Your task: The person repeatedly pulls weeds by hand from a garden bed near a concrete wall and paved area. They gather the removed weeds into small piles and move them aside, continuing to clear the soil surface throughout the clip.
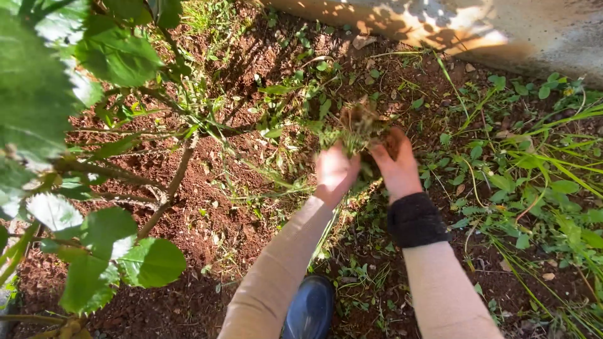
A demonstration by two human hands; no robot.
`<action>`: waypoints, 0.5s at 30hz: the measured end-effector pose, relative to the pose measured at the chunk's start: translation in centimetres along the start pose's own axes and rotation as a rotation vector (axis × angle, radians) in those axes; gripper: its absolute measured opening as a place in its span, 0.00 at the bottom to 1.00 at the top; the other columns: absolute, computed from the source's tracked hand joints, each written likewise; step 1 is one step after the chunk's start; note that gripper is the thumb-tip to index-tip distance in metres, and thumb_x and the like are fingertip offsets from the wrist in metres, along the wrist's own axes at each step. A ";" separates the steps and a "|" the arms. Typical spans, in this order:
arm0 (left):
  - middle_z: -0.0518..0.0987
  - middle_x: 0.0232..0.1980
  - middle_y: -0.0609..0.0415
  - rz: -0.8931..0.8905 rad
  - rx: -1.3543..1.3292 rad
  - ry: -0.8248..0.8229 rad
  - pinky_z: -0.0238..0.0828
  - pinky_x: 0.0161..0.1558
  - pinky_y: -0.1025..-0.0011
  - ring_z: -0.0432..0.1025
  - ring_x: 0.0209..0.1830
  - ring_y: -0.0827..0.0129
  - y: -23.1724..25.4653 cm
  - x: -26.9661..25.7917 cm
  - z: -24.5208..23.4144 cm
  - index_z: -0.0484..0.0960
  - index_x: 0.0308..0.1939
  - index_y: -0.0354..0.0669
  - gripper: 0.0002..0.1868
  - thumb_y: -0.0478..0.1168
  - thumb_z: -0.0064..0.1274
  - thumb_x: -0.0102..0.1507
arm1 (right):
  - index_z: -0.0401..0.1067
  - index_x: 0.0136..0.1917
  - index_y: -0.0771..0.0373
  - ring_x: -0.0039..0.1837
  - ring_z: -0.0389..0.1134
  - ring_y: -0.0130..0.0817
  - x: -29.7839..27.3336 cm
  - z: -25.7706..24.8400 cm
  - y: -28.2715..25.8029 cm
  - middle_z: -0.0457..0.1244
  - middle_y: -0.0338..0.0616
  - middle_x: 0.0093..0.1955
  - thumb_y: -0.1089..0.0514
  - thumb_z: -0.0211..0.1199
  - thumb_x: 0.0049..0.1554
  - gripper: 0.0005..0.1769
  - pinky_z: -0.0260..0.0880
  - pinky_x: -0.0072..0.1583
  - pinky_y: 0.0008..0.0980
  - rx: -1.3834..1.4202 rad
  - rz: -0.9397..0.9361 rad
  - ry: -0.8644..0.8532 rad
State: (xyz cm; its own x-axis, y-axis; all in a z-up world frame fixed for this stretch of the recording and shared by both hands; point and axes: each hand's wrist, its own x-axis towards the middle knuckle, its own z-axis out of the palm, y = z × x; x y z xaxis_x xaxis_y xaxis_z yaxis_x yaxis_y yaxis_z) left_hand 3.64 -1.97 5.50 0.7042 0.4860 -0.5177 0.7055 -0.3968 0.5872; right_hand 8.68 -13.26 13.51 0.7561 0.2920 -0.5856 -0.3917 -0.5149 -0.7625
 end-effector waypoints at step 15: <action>0.85 0.34 0.50 0.204 -0.326 -0.138 0.74 0.47 0.55 0.79 0.40 0.54 -0.8 -0.2 -11.5 0.76 0.63 0.48 0.23 0.55 0.50 0.68 | 0.75 0.53 0.58 0.48 0.71 0.46 13.5 1.2 11.6 0.67 0.46 0.41 0.46 0.55 0.66 0.15 0.74 0.52 0.49 -0.035 0.119 0.420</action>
State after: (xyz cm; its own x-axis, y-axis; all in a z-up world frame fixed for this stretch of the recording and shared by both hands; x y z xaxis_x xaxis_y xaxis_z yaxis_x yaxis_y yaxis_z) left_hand 1.99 7.19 12.26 0.8466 0.3048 -0.4363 0.5040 -0.1957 0.8412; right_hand 13.74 -14.26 -3.56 0.8571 -0.1201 -0.5010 -0.4766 -0.5540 -0.6826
